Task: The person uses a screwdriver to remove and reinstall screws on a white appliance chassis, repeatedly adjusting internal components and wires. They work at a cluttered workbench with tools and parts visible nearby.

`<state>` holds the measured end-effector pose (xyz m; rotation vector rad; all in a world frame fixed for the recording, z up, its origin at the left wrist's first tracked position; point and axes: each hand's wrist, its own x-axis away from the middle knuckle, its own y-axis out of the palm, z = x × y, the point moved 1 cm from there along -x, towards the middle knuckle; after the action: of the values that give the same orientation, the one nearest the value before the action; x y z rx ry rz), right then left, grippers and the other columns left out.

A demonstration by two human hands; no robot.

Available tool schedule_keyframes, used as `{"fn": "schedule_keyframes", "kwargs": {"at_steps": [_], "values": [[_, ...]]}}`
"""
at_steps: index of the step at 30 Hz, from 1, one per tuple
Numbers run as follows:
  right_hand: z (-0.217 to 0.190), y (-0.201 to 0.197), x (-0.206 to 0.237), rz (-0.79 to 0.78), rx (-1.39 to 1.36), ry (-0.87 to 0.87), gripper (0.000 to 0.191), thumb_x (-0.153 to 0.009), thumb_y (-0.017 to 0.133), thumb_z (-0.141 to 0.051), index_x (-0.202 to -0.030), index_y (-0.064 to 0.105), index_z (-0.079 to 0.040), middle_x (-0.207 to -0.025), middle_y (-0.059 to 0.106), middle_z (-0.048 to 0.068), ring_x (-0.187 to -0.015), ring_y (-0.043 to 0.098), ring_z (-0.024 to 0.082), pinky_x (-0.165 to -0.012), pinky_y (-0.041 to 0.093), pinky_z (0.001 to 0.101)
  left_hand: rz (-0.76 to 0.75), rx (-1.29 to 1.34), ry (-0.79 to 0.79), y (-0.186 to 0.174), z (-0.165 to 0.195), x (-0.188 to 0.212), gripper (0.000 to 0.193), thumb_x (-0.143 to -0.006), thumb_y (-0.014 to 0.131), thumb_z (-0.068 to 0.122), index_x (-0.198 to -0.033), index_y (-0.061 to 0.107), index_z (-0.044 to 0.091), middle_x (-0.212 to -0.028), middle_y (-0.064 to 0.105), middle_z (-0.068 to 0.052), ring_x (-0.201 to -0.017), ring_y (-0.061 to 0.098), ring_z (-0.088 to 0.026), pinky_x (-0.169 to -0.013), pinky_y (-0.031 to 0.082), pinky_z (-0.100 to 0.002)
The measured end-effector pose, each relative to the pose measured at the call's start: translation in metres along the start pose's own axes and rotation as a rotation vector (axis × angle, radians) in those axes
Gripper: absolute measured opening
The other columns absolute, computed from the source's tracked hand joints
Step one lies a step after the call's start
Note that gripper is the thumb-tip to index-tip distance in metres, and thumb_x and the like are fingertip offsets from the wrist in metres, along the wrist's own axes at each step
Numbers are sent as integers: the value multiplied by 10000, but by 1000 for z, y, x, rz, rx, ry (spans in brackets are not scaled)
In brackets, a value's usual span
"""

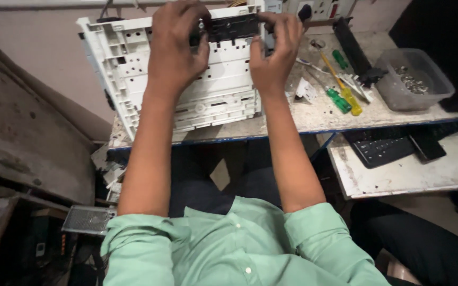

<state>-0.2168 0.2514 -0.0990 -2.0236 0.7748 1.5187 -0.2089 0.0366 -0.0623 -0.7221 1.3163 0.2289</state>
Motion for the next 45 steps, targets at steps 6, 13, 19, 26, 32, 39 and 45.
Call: {"fn": "schedule_keyframes", "kwargs": {"at_steps": [6,13,19,26,32,39,45], "values": [[-10,9,9,-6,152,59,380,-835,669,-72,-1207,632,-138,-1276,518,101,-1240,484,330,-1115,383,483,-136,0,-95,-6,-13,-8,494,-787,779,66,-1269,671,82,-1268,660,-131,-1234,539,-384,-1021,344,-521],[-16,15,16,-36,132,37,361,-904,679,-100,-1258,623,-141,-1445,479,105,-1403,438,324,-1235,300,513,-331,-11,-178,-21,-32,-28,581,-626,716,68,-1202,761,135,-1155,767,-121,-1015,700,-346,-954,477,-470],[-8,18,19,-71,90,42,354,-980,670,-154,-1330,623,-140,-1508,450,102,-1463,401,327,-1265,282,517,-458,-98,-145,-17,-48,-43,530,-665,831,190,-1193,785,170,-1062,771,-129,-898,721,-341,-782,547,-440],[-8,20,21,-70,82,48,320,-1049,683,-249,-1349,649,-144,-1514,477,79,-1469,420,304,-1291,268,533,-438,-122,-152,-23,-55,-38,491,-725,877,247,-1192,771,140,-1081,771,-103,-932,723,-310,-810,546,-426],[-3,22,16,-44,54,95,330,-1035,699,-358,-1302,693,-164,-1471,505,58,-1431,425,300,-1259,301,498,-370,-31,-56,-26,-52,-39,474,-750,920,253,-1201,787,190,-1096,782,-64,-947,721,-283,-816,532,-418],[-4,19,15,-50,5,94,247,-1051,729,-229,-1274,715,-125,-1425,545,55,-1400,441,284,-1228,335,459,-315,-25,-70,-36,-35,-23,398,-837,812,118,-1227,785,196,-1059,745,-91,-940,696,-301,-825,528,-438],[-6,19,14,-53,9,99,269,-1015,772,-195,-1259,709,-104,-1403,547,66,-1384,441,295,-1215,331,460,-160,-171,126,-37,-23,-19,213,-915,801,261,-1082,771,132,-1012,725,-112,-961,654,-363,-817,466,-501]]}}
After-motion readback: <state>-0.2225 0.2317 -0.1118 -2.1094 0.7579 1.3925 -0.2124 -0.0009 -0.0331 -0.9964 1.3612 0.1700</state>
